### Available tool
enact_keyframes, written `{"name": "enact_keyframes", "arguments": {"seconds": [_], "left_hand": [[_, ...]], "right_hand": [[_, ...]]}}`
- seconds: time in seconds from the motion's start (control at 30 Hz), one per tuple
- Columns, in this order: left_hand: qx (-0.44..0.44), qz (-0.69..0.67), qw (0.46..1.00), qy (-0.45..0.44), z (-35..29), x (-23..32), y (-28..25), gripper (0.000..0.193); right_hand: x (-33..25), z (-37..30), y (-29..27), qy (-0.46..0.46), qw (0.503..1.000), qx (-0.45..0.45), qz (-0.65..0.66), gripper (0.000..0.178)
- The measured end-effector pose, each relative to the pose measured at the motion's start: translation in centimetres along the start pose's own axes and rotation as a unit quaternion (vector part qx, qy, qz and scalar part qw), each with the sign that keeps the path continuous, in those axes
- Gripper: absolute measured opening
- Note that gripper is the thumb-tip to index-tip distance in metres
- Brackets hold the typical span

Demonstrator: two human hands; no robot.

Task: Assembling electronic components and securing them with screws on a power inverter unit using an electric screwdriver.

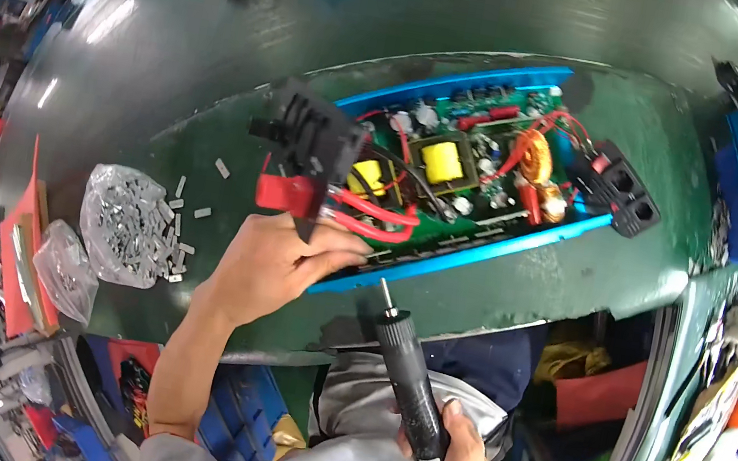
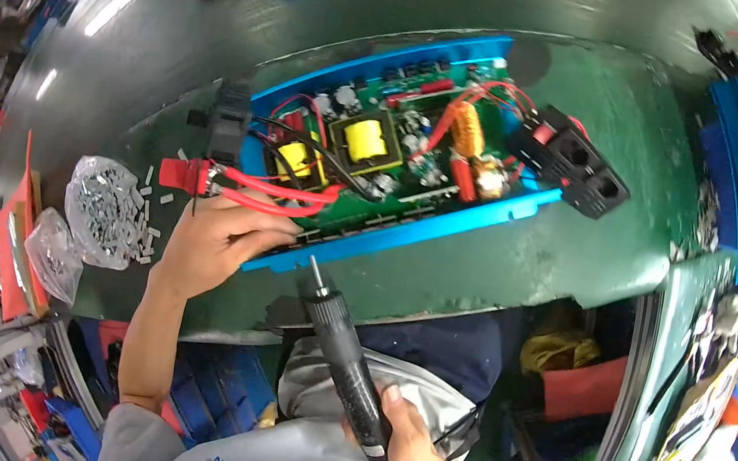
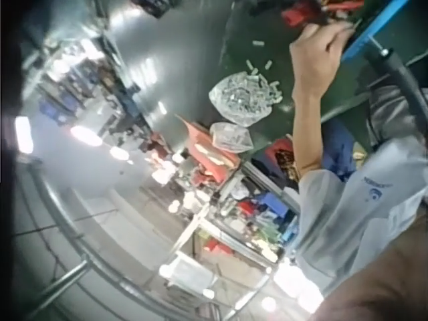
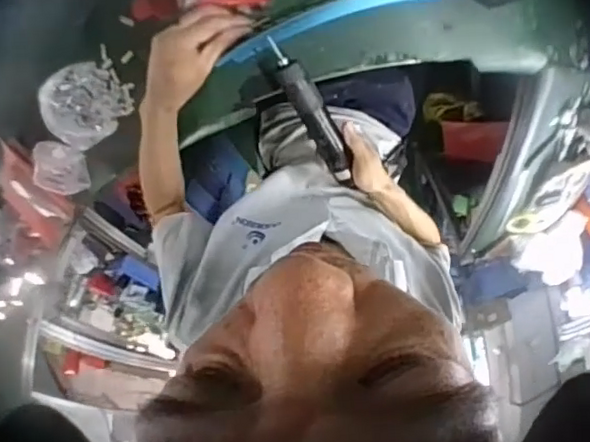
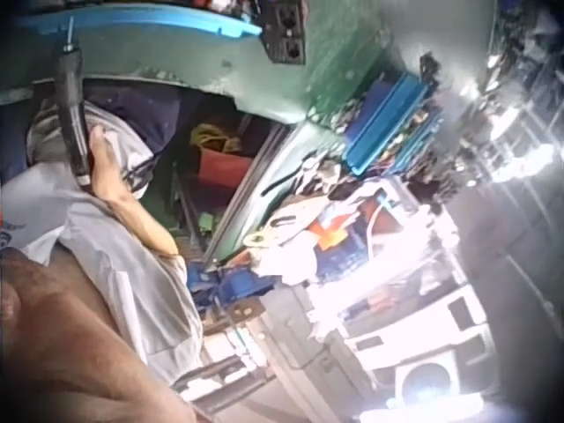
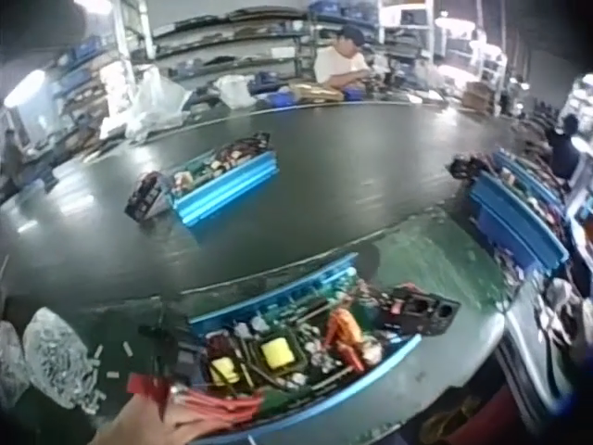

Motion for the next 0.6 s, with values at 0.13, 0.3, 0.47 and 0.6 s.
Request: {"name": "enact_keyframes", "arguments": {"seconds": [0.13, 0.3, 0.47, 0.6], "left_hand": [[-0.012, -0.009, 1.000, 0.002, -0.1, -0.6, 0.2, 0.011], [-0.103, 0.056, 0.993, 0.025, -0.4, 0.3, -1.0, 0.014], [-0.129, 0.072, 0.988, 0.042, -0.7, 3.1, -1.9, 0.023], [-0.147, 0.034, 0.988, 0.027, -0.9, 2.4, -1.3, 0.029]], "right_hand": [[-1.2, -0.2, 0.3, -0.016, 1.000, 0.004, -0.023, 0.087], [-1.7, 0.1, 0.6, -0.041, 0.999, -0.001, -0.035, 0.088], [-2.3, 0.3, 1.1, -0.042, 0.997, 0.016, -0.063, 0.087], [-0.3, 0.4, 0.9, 0.056, 0.991, -0.032, 0.121, 0.098]]}}
Point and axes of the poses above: each hand's wrist, its own z-axis towards the middle knuckle, its own y-axis out of the palm, x = y × z, the point moved 7 cm from there along z, towards the middle knuckle, and after that the axes turned 12 degrees about z, right-handed, at the moved point
